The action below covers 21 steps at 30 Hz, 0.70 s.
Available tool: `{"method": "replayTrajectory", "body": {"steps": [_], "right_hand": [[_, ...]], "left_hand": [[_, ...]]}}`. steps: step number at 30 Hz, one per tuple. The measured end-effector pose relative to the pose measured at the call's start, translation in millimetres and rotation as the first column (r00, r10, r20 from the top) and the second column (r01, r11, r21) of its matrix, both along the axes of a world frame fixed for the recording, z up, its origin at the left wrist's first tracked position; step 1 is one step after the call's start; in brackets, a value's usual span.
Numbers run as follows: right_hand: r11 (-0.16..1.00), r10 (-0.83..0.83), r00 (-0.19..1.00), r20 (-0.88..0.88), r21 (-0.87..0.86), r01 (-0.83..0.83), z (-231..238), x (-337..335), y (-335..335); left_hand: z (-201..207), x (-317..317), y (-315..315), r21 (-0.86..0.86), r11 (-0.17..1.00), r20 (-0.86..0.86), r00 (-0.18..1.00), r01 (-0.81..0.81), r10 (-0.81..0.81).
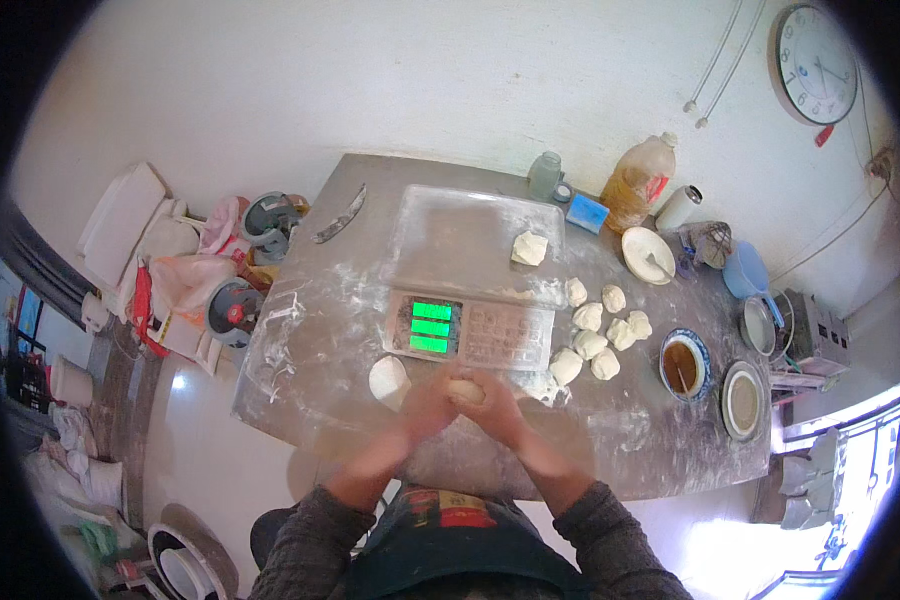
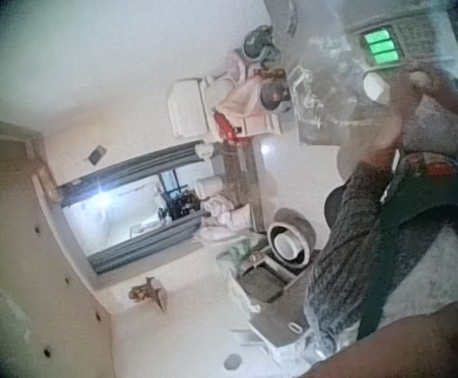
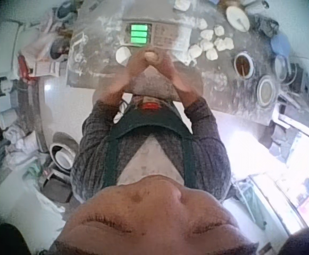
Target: The person sweeps debris into a dustpan outside, then enters a kitchen and lights a gas stove. They move to a worktable, cut a large sheet of dough into strips, and roll the strips into small dough balls, placing them on the table.
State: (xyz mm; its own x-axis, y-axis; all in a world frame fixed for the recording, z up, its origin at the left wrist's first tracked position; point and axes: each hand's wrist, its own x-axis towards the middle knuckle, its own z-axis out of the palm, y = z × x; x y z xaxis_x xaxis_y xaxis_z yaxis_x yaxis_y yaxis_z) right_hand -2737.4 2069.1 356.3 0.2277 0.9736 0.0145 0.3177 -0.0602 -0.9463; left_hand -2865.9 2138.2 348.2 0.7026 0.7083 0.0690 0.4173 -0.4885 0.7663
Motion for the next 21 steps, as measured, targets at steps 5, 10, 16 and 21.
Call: {"method": "replayTrajectory", "body": {"steps": [5,10,16,21], "right_hand": [[0.987,0.062,0.971,-0.232,-0.13,-0.094,16,-2,-4],[0.894,0.346,0.926,-0.153,0.353,-0.276,75,-21,30],[0.975,-0.043,0.952,0.304,0.221,-0.027,39,94,140],[0.933,-0.348,0.698,0.626,0.305,0.191,-21,177,146]], "left_hand": [[-15,4,5,0.044,0.994,-0.083,0.992,0.097,-0.093],[-23,19,3,0.082,0.985,0.188,0.968,0.152,-0.165],[-20,17,-7,-0.481,0.874,0.004,0.997,-0.068,0.08],[-12,-8,-5,-0.867,0.481,0.312,0.894,0.129,0.322]]}}
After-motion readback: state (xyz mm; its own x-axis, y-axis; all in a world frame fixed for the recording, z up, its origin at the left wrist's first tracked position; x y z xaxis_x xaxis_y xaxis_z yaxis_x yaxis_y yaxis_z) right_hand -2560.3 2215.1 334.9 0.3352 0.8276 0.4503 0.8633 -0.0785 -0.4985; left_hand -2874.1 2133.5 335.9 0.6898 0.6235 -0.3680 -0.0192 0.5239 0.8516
